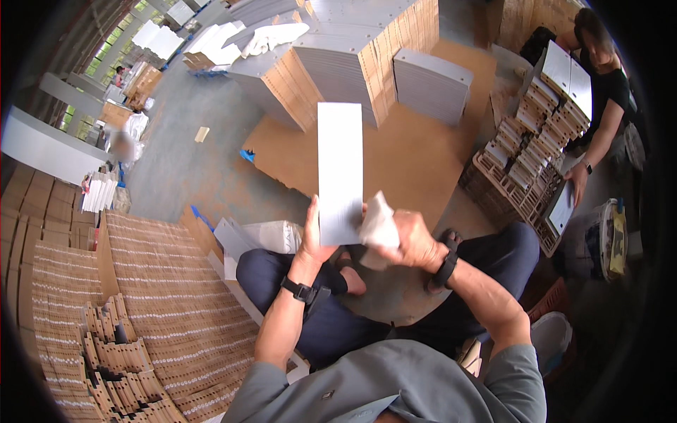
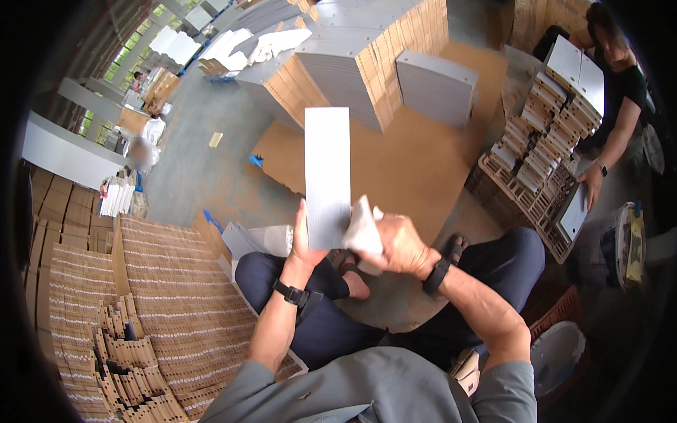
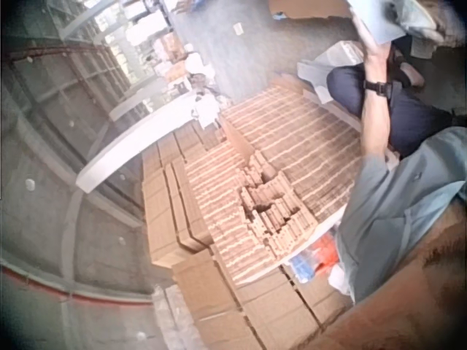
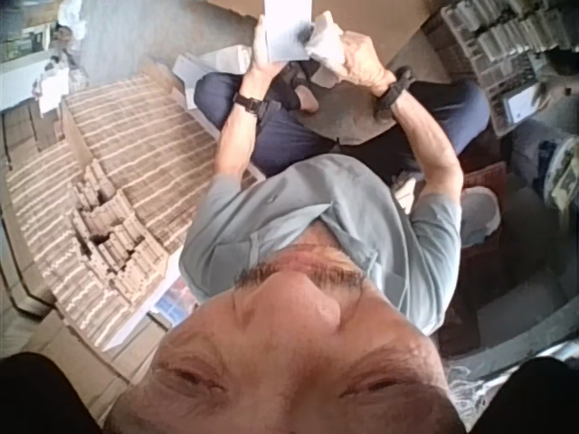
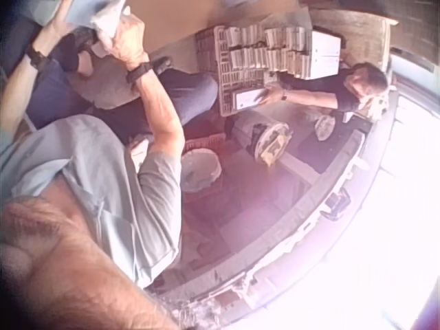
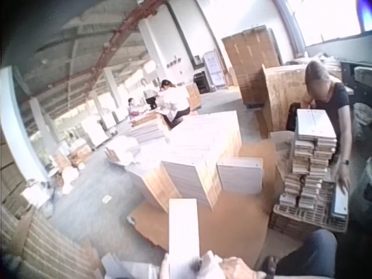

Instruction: Wiping and sanding wooden furniture panels in a factory workshop.

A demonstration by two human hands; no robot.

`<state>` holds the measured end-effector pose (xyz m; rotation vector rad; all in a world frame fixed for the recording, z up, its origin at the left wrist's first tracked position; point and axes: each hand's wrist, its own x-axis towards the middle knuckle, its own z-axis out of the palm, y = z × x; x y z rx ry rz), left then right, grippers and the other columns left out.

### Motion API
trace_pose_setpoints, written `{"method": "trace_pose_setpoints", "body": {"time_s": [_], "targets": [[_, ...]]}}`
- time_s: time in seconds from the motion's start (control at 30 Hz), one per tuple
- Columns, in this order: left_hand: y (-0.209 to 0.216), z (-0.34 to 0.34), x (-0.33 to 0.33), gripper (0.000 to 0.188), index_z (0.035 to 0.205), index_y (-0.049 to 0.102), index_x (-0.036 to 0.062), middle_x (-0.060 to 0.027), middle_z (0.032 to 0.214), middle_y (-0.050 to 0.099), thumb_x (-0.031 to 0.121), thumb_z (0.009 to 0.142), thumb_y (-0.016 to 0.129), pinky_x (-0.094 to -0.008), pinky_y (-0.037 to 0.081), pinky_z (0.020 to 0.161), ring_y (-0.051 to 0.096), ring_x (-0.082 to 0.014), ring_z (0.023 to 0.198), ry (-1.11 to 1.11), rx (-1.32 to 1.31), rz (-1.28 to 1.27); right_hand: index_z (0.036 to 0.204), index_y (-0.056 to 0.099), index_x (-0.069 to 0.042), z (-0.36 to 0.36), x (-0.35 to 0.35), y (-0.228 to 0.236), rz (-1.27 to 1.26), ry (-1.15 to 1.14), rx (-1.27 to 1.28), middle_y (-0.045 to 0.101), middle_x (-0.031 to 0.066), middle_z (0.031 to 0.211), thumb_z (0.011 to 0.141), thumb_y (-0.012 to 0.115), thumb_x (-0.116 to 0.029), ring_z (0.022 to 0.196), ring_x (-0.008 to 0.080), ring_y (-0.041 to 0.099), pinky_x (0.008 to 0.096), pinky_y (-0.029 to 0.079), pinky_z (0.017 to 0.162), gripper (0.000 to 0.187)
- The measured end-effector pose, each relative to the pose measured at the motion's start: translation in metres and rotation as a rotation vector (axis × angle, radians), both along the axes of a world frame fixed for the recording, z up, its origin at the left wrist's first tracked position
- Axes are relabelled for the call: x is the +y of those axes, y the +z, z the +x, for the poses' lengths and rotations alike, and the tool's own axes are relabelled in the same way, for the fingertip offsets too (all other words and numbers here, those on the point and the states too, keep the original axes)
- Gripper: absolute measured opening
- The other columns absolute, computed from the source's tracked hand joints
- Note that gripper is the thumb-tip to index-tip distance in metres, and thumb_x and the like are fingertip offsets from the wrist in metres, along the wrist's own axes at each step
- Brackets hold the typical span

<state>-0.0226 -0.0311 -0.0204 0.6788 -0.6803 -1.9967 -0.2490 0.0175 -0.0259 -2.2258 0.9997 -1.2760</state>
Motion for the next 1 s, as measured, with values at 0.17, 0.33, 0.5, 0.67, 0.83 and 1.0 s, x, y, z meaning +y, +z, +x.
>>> {"method": "trace_pose_setpoints", "body": {"time_s": [0.17,0.33,0.5,0.67,0.83,1.0], "targets": [[-0.003,0.008,-0.009,0.083,0.15,0.046,0.0033,-0.0264,0.131,0.062,0.07,0.102,0.033,-0.0543,0.059,0.084,0.067,-0.0412,0.106,-0.189,0.195,0.057,0.092,0.068,0.003,-0.023,-0.022,0.021,0.427,-0.421,-0.509,0.062,0.0076,0.069,0.101,0.063,-0.023,0.065,0.0133,0.059,0.0322,0.051,0.063,0.028],[-0.002,0.004,-0.012,0.079,0.15,0.045,0.0037,-0.0276,0.127,0.062,0.067,0.104,0.032,-0.0528,0.06,0.081,0.067,-0.0406,0.1,-0.167,0.219,0.039,0.097,0.068,0.003,-0.032,-0.038,0.016,0.35,-0.544,-0.485,0.064,0.0075,0.072,0.103,0.062,-0.029,0.071,0.0107,0.057,0.0332,0.051,0.068,0.033],[0.003,0.003,-0.009,0.077,0.149,0.046,0.0042,-0.0248,0.122,0.059,0.065,0.103,0.036,-0.0474,0.055,0.081,0.061,-0.0358,0.098,-0.137,0.204,0.054,0.097,0.068,0.004,-0.025,-0.035,0.019,0.416,-0.495,-0.501,0.065,0.0076,0.073,0.102,0.063,-0.032,0.073,0.0108,0.058,0.0339,0.051,0.07,0.037],[0.002,0.001,-0.007,0.08,0.148,0.045,0.0035,-0.0179,0.111,0.056,0.068,0.1,0.042,-0.0409,0.05,0.079,0.056,-0.0279,0.089,-0.122,0.196,0.04,0.096,0.068,0.004,-0.026,-0.037,0.015,0.454,-0.469,-0.498,0.065,0.0043,0.075,0.103,0.062,-0.035,0.073,0.0096,0.057,0.0318,0.051,0.069,0.04],[-0.025,0.009,-0.013,0.076,0.147,0.043,0.0032,-0.0097,0.113,0.057,0.059,0.098,0.063,-0.0356,0.051,0.086,0.056,-0.0199,0.099,-0.025,-0.265,-0.027,0.1,0.069,0.001,-0.022,-0.036,0.019,0.664,-0.409,-0.567,0.066,0.0011,0.079,0.103,0.063,-0.041,0.075,0.0084,0.058,0.0288,0.05,0.07,0.043],[-0.022,-0.012,0.003,0.049,0.14,0.048,0.0035,-0.0074,0.128,0.06,0.018,0.099,0.072,-0.0328,0.047,0.103,0.057,-0.0149,0.118,0.172,-0.673,-0.422,0.118,0.069,-0.003,-0.005,-0.032,-0.005,0.866,-0.223,-0.605,0.07,0.0024,0.101,0.097,0.071,-0.05,0.094,0.0104,0.062,0.0312,0.052,0.084,0.051]]}}
